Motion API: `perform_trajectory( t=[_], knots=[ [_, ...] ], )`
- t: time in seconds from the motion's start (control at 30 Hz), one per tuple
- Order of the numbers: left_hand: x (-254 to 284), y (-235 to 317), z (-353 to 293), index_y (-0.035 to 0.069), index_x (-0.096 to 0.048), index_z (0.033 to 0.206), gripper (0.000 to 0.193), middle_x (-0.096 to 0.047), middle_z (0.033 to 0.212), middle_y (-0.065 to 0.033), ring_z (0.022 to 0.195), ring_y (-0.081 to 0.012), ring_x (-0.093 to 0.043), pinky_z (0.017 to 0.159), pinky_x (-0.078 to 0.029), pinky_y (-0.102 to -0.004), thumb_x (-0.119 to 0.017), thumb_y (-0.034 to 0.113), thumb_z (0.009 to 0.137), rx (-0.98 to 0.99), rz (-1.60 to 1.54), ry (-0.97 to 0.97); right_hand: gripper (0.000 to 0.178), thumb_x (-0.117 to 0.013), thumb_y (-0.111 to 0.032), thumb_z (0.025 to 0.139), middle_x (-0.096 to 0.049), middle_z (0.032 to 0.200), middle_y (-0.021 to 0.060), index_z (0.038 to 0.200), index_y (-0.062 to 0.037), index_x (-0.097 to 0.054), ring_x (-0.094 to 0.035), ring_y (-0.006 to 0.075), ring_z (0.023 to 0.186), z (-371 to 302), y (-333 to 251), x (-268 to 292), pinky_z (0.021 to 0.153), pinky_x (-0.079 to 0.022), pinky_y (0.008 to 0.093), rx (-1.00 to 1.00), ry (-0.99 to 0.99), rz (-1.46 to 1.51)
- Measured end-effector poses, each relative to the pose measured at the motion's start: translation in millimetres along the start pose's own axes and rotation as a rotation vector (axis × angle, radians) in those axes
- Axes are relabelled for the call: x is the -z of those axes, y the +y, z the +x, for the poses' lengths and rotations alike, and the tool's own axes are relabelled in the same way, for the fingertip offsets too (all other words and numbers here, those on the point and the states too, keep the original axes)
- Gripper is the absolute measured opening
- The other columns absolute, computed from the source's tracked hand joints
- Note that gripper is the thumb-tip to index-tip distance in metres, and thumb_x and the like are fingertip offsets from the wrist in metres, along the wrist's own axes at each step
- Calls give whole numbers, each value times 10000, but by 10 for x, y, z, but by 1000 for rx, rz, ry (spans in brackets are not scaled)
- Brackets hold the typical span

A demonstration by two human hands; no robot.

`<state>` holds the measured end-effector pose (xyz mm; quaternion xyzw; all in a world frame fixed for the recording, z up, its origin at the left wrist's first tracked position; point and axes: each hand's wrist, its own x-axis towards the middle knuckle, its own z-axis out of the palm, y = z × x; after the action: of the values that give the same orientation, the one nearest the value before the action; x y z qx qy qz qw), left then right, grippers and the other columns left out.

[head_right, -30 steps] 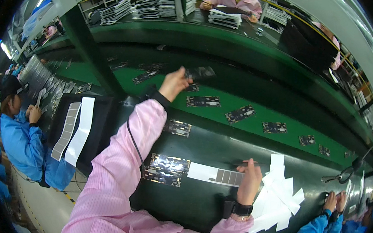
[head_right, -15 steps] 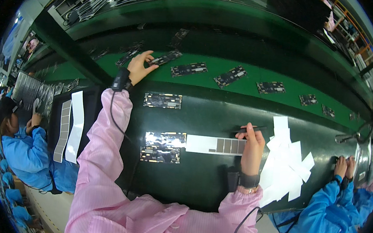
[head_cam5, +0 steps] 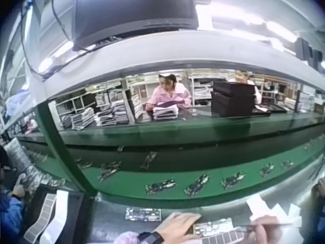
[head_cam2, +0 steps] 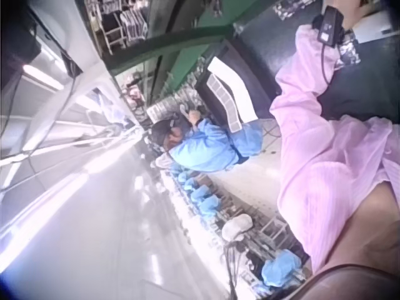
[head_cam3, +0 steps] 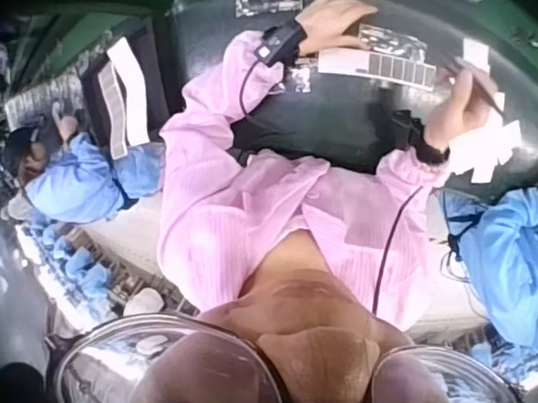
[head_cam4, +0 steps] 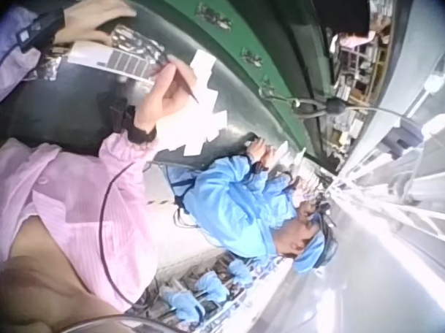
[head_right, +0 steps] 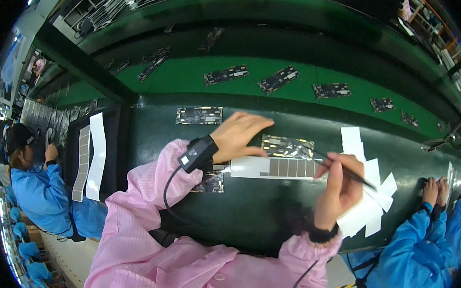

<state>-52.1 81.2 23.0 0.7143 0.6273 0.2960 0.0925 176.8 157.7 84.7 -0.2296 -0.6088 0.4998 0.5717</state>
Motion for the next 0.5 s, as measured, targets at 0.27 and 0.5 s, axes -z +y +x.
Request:
perform_trajectory(
  t=[0.27,0.5],
  knots=[
    [614,-1643,-95,52,-559,1203,508,-594,1205,-112,1121,-331,-535,950,-421,-412,-721,271,774,133,431,381,332,-467,-238,890,-534,641,128,1055,50,-473,-487,197,523,37,-1247,-72,507,-383,341,980,-264,-336],
    [657,-1595,-3,70,-570,1171,473,-626,1084,-86,979,-272,-563,861,-444,-377,-736,245,764,152,352,254,463,-374,-300,874,-579,685,236,765,106,-567,-559,319,673,-55,-2066,-56,642,-511,437,184,-509,-292]
  ],
)
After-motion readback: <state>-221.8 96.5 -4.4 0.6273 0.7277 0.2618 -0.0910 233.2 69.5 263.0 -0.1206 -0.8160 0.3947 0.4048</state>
